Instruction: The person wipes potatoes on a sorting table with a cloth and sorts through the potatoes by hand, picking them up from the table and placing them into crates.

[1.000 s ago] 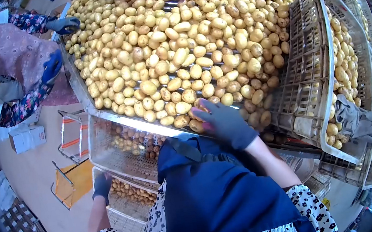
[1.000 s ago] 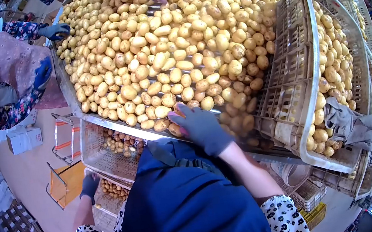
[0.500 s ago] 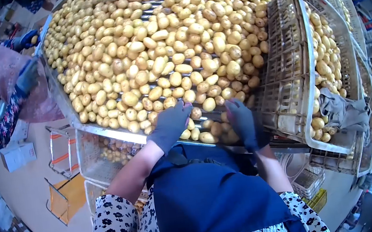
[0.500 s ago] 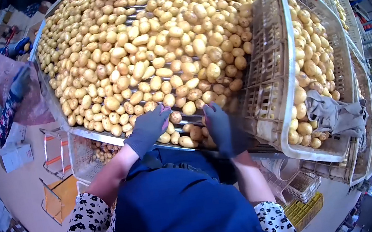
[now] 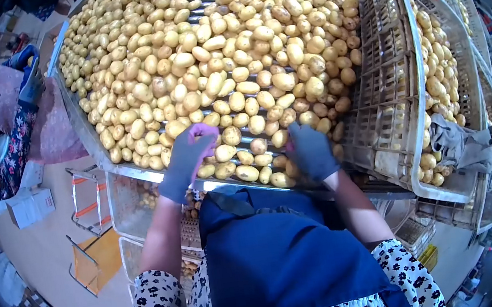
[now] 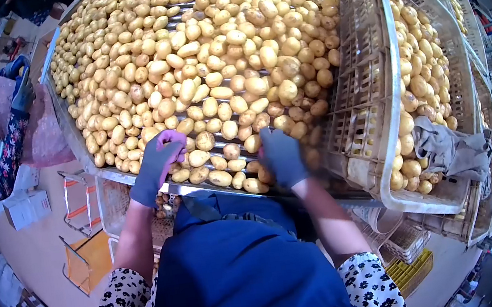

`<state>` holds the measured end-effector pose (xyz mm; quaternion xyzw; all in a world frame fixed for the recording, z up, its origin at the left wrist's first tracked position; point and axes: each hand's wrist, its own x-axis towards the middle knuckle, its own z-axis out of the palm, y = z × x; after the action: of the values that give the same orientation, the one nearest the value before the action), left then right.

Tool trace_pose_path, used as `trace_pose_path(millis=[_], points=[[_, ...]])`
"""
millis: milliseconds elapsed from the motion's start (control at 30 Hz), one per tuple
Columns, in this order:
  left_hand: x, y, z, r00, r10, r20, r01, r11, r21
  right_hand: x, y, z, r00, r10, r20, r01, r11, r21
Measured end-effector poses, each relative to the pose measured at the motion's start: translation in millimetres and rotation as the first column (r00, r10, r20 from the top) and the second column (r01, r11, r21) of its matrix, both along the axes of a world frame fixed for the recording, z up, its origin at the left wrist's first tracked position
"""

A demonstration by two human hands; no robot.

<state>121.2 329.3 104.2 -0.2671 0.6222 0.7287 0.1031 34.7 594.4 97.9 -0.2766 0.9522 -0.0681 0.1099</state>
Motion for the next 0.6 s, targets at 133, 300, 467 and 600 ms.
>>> trace_pose_path(millis=[133,300,467,600], points=[[-7,24,-7,0.859,-0.499,-0.115,0.109,0.398,-0.911,-24,-14,36,0.970,0.074,-0.231,-0.097,0.991,-0.093],[-23,66,-20,0.748,-0.544,0.379,0.468,0.028,-0.883,-28,-22,-4,0.935,0.200,-0.292,-0.164,0.976,0.141],[-39,59,-13,0.735,-0.519,0.438,0.491,-0.039,-0.870,-27,-21,-4,0.953,0.154,-0.260,-0.115,0.981,0.159],[-39,59,-22,0.716,-0.527,0.458,0.540,0.002,-0.842,-19,-13,0,0.991,0.125,-0.055,-0.122,0.991,0.055]])
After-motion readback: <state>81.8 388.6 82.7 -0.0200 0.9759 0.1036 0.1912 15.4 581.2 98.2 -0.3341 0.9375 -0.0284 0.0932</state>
